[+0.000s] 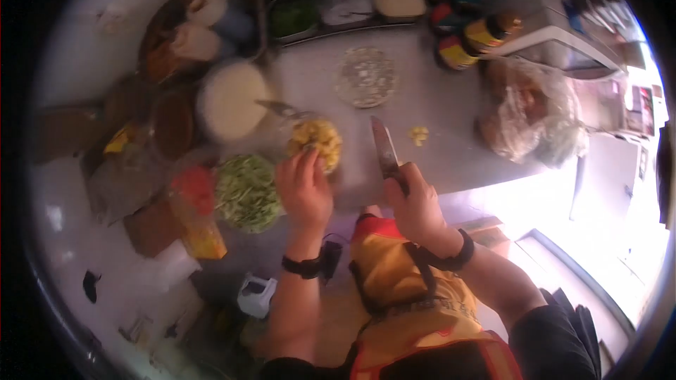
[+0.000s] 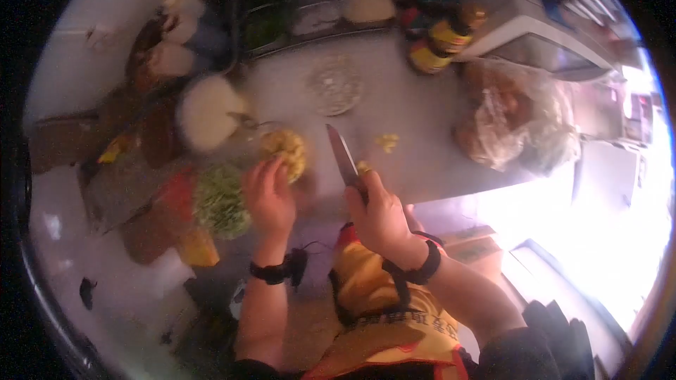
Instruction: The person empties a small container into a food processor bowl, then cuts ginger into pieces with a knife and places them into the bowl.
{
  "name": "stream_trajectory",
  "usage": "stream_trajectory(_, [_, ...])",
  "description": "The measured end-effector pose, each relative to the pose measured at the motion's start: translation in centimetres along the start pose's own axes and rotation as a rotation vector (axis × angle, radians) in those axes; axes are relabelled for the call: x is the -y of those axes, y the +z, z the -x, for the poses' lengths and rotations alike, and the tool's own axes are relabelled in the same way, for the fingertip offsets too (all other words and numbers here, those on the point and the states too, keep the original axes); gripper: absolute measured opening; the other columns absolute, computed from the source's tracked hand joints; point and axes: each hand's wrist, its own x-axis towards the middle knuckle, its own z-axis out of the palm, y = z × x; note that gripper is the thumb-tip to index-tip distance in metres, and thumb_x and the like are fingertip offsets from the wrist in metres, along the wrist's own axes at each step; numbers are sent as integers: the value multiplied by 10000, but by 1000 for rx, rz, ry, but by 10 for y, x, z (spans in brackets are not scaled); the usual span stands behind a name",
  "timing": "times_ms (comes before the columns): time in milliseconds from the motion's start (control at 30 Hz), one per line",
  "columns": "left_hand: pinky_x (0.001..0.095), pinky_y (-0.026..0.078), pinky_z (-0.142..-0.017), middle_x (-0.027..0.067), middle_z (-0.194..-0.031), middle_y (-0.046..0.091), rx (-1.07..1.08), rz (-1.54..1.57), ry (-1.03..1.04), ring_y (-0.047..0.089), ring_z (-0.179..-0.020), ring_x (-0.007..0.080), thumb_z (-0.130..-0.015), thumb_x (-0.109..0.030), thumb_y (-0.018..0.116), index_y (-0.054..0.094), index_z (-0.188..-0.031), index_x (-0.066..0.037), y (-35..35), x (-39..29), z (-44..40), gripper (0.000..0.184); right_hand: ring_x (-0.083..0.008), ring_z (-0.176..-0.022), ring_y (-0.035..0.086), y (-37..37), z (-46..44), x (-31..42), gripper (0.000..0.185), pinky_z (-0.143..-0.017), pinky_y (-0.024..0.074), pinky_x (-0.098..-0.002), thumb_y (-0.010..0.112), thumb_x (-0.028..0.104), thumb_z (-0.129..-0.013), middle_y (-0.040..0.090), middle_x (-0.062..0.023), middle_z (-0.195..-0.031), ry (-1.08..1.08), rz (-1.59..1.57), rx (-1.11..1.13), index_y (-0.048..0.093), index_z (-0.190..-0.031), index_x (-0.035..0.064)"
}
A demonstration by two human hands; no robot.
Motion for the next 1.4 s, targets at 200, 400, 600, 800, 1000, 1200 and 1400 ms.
stream_trajectory(200, [431, 521, -810, 187, -1105, 618, 226, 170, 95, 610, -982, 383, -838, -129, 780, 620, -1222, -1, 27, -62, 48, 435, -491, -853, 640, -77, -23, -73, 192, -722, 511, -554, 559, 176, -963, 664, -221, -943, 61, 436, -214, 488, -1111, 77])
stream_trajectory(400, [443, 514, -919, 218, -1238, 518, 346, 301, -256, 577, -1113, 395, -851, -91, 765, 479, -1375, 12, 75, -92, 42, 607, -394, -926, 682, -72, -27, -70, 331, -752, 559, -479, 611, 98, -859, 643, -162, -1068, -81, 736, 10, 510, -1174, 116])
stream_trajectory(600, [382, 550, -851, 182, -1240, 531, 291, 321, -134, 607, -1042, 327, -833, -34, 759, 521, -1350, -14, 92, -82, 29, 570, -392, -979, 678, -71, -13, -65, 401, -810, 566, -474, 637, 117, -840, 633, -176, -1095, -126, 604, 179, 506, -1215, 66])
stream_trajectory(800, [349, 574, -792, 137, -1185, 574, 337, 406, -210, 630, -1019, 265, -800, 17, 774, 553, -1314, -26, 81, -88, 22, 561, -467, -957, 652, -58, -5, -106, 301, -801, 530, -522, 570, 112, -903, 629, -255, -1040, 4, 306, 172, 521, -1193, 48])
stream_trajectory(1000, [335, 581, -793, 143, -1215, 582, 342, 467, -190, 675, -966, 258, -830, 51, 739, 595, -1281, -25, 96, -77, 26, 480, -490, -881, 639, -30, -7, -86, 199, -758, 511, -545, 508, 116, -949, 667, -269, -908, -54, 208, 120, 517, -1124, 23])
stream_trajectory(1200, [319, 569, -814, 128, -1205, 609, 222, 550, -208, 663, -1009, 221, -843, 52, 726, 611, -1270, -25, 89, -76, 34, 449, -468, -923, 651, -33, -3, -72, 153, -767, 519, -538, 546, 68, -931, 616, -280, -1011, -155, 179, 219, 474, -1042, -8])
stream_trajectory(1400, [348, 555, -825, 148, -1170, 638, 29, 619, -306, 666, -998, 278, -821, 21, 758, 652, -1228, -21, 28, -59, 29, 423, -443, -882, 655, -17, 10, -9, 154, -714, 536, -516, 547, 59, -911, 618, -253, -1017, -142, 174, 276, 496, -1045, 3])
